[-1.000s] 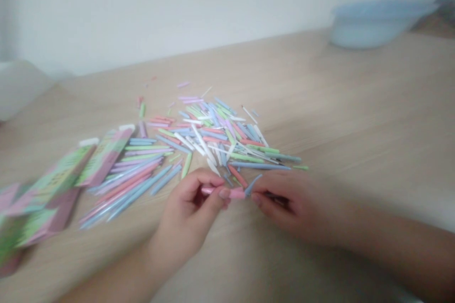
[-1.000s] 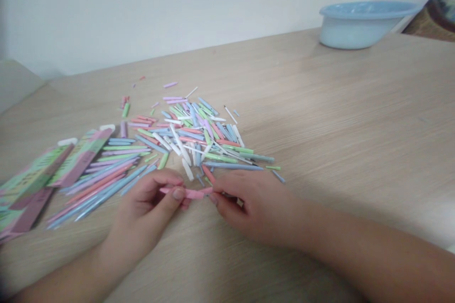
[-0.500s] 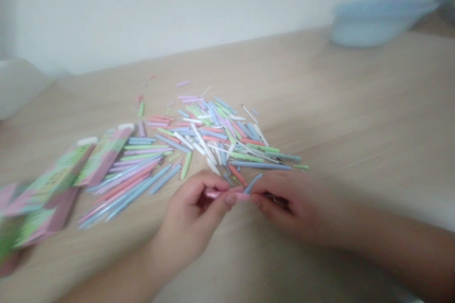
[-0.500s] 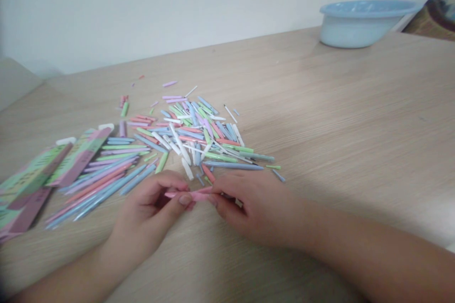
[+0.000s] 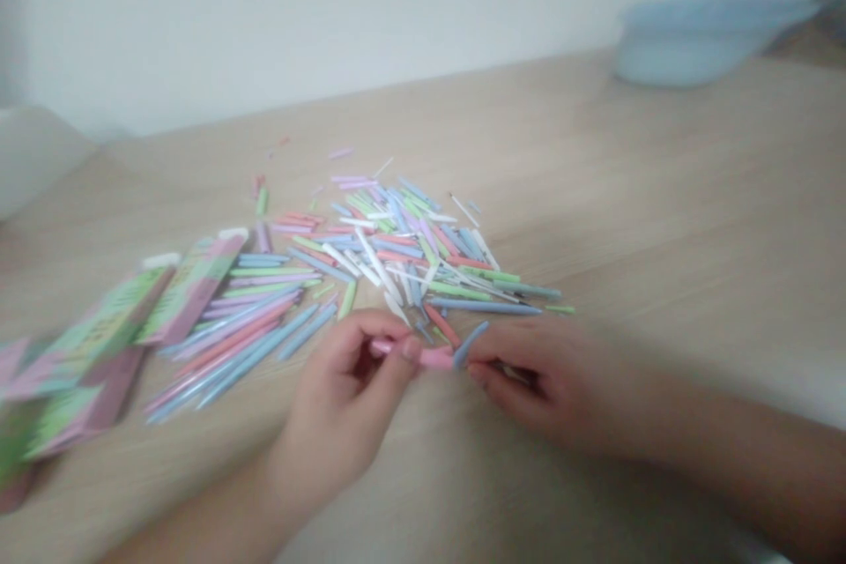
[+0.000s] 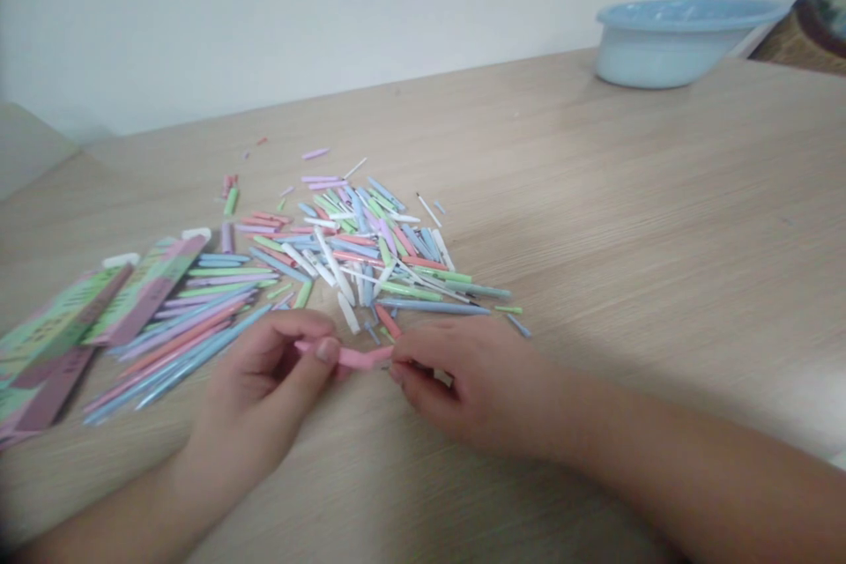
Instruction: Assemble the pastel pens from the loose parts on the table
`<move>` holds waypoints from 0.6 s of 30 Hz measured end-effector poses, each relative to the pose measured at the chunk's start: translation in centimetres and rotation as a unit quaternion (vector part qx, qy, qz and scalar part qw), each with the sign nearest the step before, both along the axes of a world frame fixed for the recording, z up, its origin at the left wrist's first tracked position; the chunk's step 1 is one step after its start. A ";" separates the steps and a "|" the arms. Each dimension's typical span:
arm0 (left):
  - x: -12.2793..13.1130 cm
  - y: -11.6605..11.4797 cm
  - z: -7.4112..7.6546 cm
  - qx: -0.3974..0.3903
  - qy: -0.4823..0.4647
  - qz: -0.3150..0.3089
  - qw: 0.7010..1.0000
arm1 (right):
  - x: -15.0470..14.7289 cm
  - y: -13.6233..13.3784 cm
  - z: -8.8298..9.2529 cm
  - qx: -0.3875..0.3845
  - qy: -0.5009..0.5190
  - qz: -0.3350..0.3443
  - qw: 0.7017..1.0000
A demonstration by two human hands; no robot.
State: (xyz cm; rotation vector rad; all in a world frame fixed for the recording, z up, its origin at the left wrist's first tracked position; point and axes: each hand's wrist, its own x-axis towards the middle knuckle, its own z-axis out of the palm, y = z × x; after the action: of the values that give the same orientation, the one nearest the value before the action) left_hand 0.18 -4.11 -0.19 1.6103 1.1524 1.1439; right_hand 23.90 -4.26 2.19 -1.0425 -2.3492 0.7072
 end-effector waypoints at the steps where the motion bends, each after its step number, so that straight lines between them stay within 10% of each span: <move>1: -0.2 0.2 0.0 -0.009 -0.011 0.022 1.000 | 0.0 0.1 0.0 0.000 -0.005 -0.005 1.000; 4: -0.9 0.7 0.1 -0.040 -0.033 0.058 0.997 | 0.1 0.4 -0.2 0.000 0.013 -0.023 1.000; 7: -1.6 0.8 1.0 -0.022 0.133 -0.031 0.990 | 0.3 0.6 -0.4 0.010 0.073 -0.042 0.996; 12: -0.9 0.1 1.5 0.195 0.487 -0.136 0.841 | 0.7 0.7 -0.8 0.066 0.125 -0.090 0.986; 18: -0.3 -0.2 0.0 0.187 0.529 -0.110 0.820 | 1.1 0.6 -0.7 0.057 0.131 -0.114 0.983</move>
State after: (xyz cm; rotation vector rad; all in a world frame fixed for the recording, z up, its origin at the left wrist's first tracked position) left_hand -0.10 -4.27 -0.24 2.7626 1.3578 0.2303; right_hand 24.98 -3.62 1.52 -1.0748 -1.9844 0.5769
